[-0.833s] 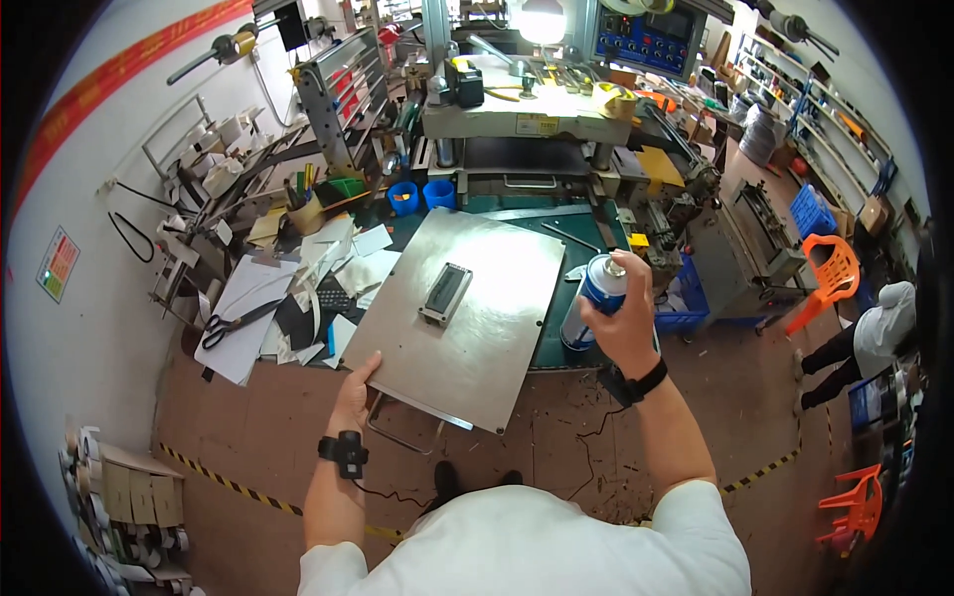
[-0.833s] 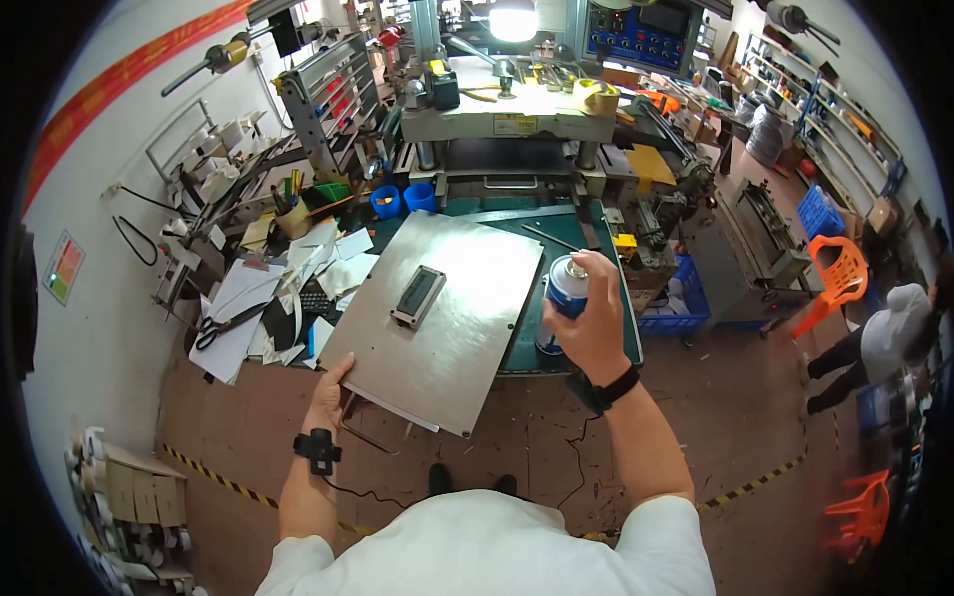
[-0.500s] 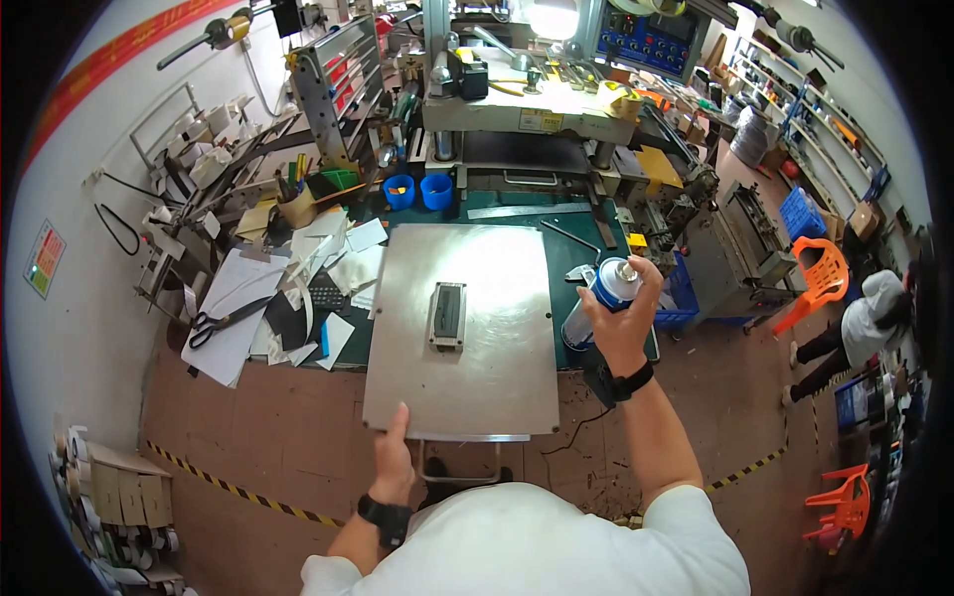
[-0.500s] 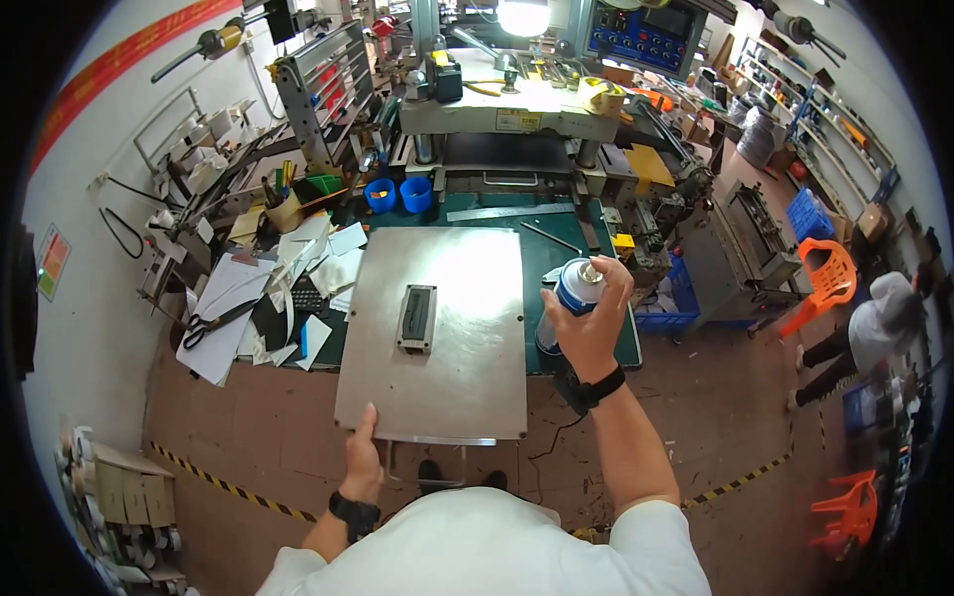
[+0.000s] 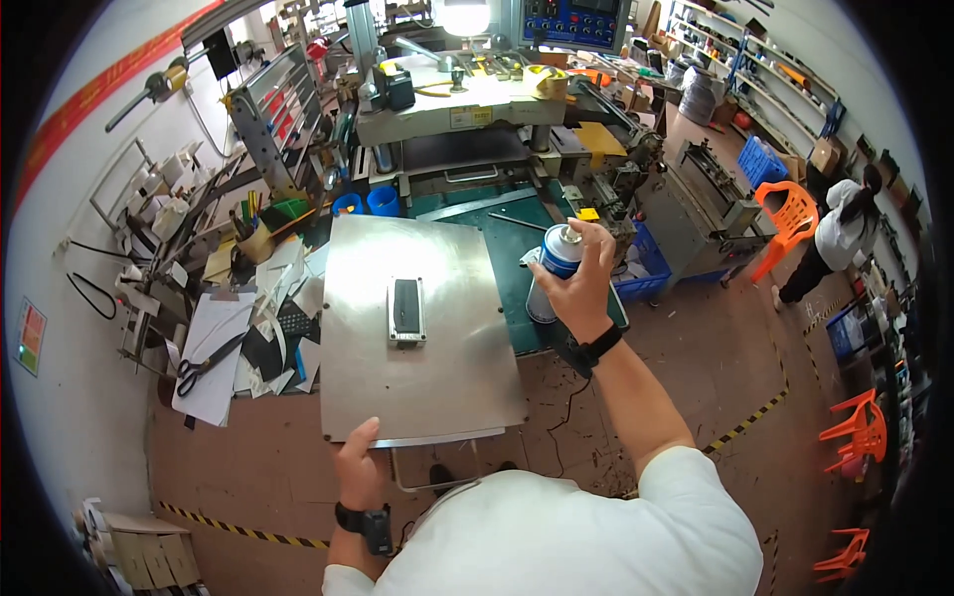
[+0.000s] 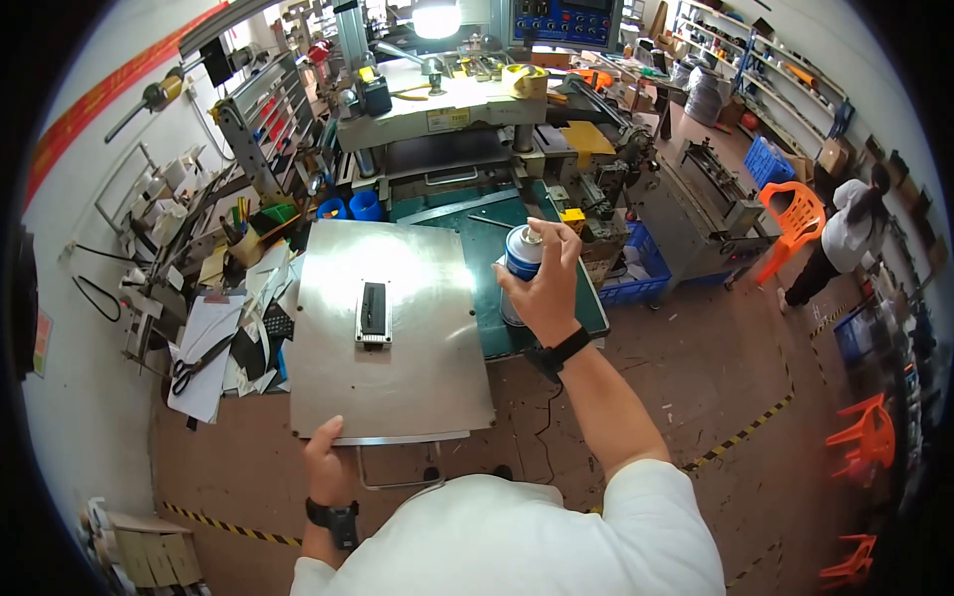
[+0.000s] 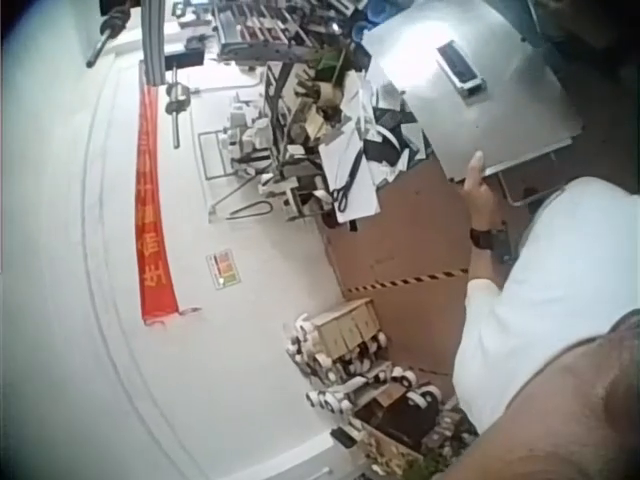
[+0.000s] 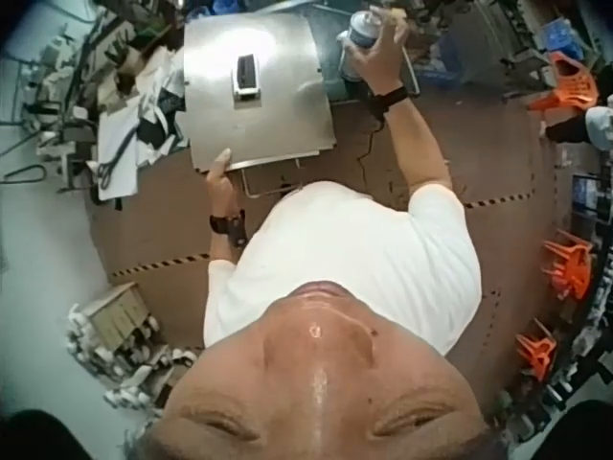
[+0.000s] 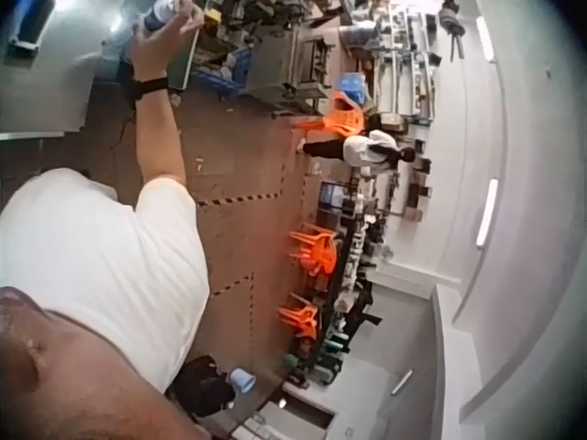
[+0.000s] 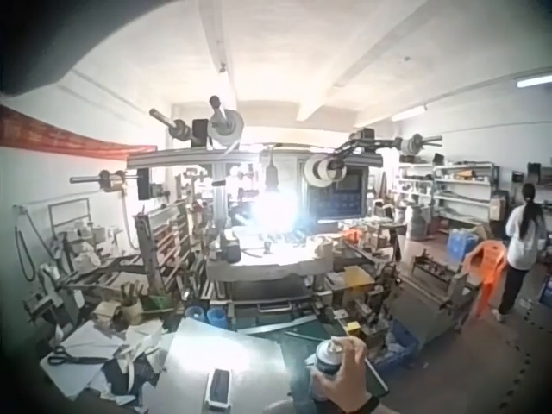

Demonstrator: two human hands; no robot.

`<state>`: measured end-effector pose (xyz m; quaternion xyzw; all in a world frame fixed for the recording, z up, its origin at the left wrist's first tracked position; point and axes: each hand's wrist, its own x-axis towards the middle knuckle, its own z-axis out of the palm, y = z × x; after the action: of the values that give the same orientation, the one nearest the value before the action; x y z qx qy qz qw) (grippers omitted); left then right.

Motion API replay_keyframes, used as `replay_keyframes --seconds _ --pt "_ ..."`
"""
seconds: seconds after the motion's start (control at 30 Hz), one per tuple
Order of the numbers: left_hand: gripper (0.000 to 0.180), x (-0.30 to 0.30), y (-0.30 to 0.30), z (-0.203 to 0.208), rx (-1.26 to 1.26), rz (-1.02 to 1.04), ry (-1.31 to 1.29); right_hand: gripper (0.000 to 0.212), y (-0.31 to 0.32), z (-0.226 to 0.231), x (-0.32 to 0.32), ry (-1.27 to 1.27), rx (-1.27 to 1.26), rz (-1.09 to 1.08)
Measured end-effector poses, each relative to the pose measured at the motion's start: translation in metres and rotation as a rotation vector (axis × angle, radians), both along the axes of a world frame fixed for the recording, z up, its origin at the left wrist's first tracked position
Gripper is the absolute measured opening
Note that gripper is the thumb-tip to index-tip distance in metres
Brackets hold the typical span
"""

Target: Measure a long electronic component with a digital caliper and apply a spray treatment at a manufacturing workstation.

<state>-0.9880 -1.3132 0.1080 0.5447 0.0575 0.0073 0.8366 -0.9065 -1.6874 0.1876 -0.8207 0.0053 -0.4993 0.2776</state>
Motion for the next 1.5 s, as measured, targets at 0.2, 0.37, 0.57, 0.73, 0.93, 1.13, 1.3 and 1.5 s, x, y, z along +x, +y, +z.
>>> replay_keyframes --seconds 0.2,0.37,0.57,0.73,0.93,1.13,1.3,1.5 --pt "0.029 0.002 -0.021 0.122 0.308 0.093 -0.16 0.076 -0.01 0.008 -0.015 0.069 -0.074 0.097" --pt "0.026 0.003 -0.045 0.161 0.458 -0.152 -0.259 0.078 0.005 0.005 0.01 0.017 0.161 -0.053" --pt "0.026 0.002 -0.062 0.165 0.495 -0.24 -0.354 0.079 -0.017 0.002 -0.01 0.035 0.091 0.234" --pt "0.026 -0.002 -0.074 0.174 0.552 -0.251 -0.397 0.076 -0.002 0.01 -0.015 -0.015 0.033 0.13" --pt "0.026 -0.004 -0.075 0.169 0.526 -0.245 -0.376 0.073 0.005 0.0 -0.004 -0.032 0.137 0.071" --pt "0.026 -0.006 -0.075 0.168 0.515 -0.22 -0.363 0.068 0.031 -0.002 -0.023 0.144 0.337 0.631" --pt "0.027 -0.005 -0.071 0.164 0.513 -0.221 -0.366 0.063 0.04 0.01 -0.005 0.206 0.448 0.692" --pt "0.03 -0.005 -0.07 0.165 0.491 -0.224 -0.365 0.062 0.043 0.02 -0.018 0.208 0.21 0.639"
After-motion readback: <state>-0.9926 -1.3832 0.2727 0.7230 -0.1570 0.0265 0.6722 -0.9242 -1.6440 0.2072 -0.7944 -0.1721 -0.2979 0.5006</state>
